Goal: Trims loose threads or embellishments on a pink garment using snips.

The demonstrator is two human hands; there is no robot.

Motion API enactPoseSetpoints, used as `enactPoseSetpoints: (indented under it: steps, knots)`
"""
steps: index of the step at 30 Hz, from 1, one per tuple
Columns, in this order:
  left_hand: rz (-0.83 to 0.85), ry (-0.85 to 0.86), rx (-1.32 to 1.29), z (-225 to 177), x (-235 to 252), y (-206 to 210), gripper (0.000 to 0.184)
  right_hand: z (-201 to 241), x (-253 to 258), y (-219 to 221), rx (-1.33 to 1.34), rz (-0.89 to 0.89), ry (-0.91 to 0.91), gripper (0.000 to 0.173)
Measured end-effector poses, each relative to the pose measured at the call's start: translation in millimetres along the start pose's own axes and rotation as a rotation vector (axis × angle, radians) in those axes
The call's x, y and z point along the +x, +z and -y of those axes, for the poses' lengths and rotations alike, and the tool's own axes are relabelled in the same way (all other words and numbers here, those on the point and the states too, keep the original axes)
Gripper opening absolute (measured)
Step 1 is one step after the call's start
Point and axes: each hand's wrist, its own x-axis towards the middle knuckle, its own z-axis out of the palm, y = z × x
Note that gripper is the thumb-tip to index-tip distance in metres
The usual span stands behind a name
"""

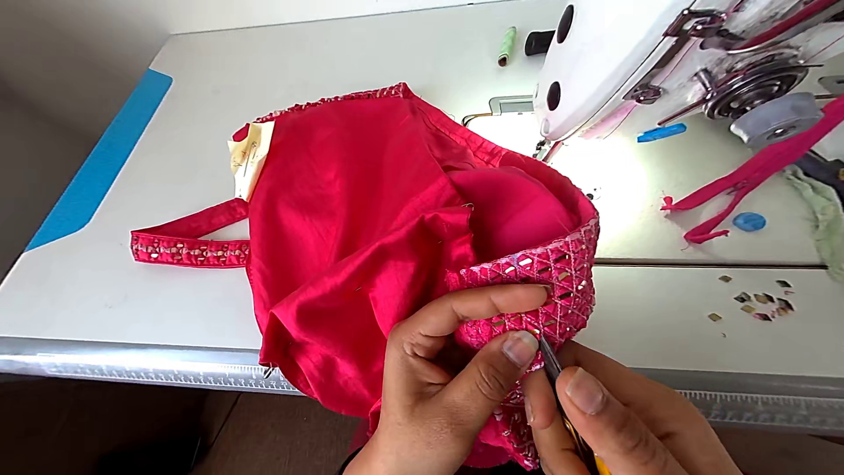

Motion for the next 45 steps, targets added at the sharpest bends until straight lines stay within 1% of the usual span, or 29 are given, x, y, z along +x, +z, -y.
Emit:
enactPoseSetpoints:
  steps: [3,7,12,18,26,32,35,39,41,43,45]
  knots:
    - [0.001,-0.007,-0.004,0,0,-1,0.025,-1,0,-1,-0.1,-0.003,-0.038,0.035]
    - [0.006,-0.012,-0.012,0,1,-1,0.025,-2,0,-2,-0.132,-0.006,-0.062,0.035]
    - [-0.005,-0.022,-0.048,0,0,-1,0.026,0,-2,-4,-0.035,0.05,-0.016,0.038]
    - [-0.002,-0.015,-0.043,0,0,-1,0.026,6,-2,-9,0.115,0.108,0.093,0.034]
    - [0.032,-0.003,0.003,-1,1,-1,0.026,7,-1,-11,0.28,0.121,0.136,0.033]
    - [0.037,0.015,0.105,-1,2,1,0.024,8,0,-8,0.106,0.012,0.115,0.033]
    - [0.014,0.003,0.107,-1,2,3,0.025,6,1,-9,0.031,0.007,0.077,0.034]
    - [-0.03,-0.01,0.021,1,1,3,0.025,4,1,-10,-0.007,0.071,0.05,0.034]
    - [-0.069,-0.019,-0.001,1,1,2,0.025,3,0,-15,-0.015,0.133,0.039,0.042]
    - [-0.112,-0.028,-0.008,0,2,4,0.027,3,-1,-20,-0.003,0.185,0.019,0.045]
    - [-0.16,-0.045,-0.031,-1,3,8,0.021,5,-3,-24,-0.003,0.198,-0.003,0.046]
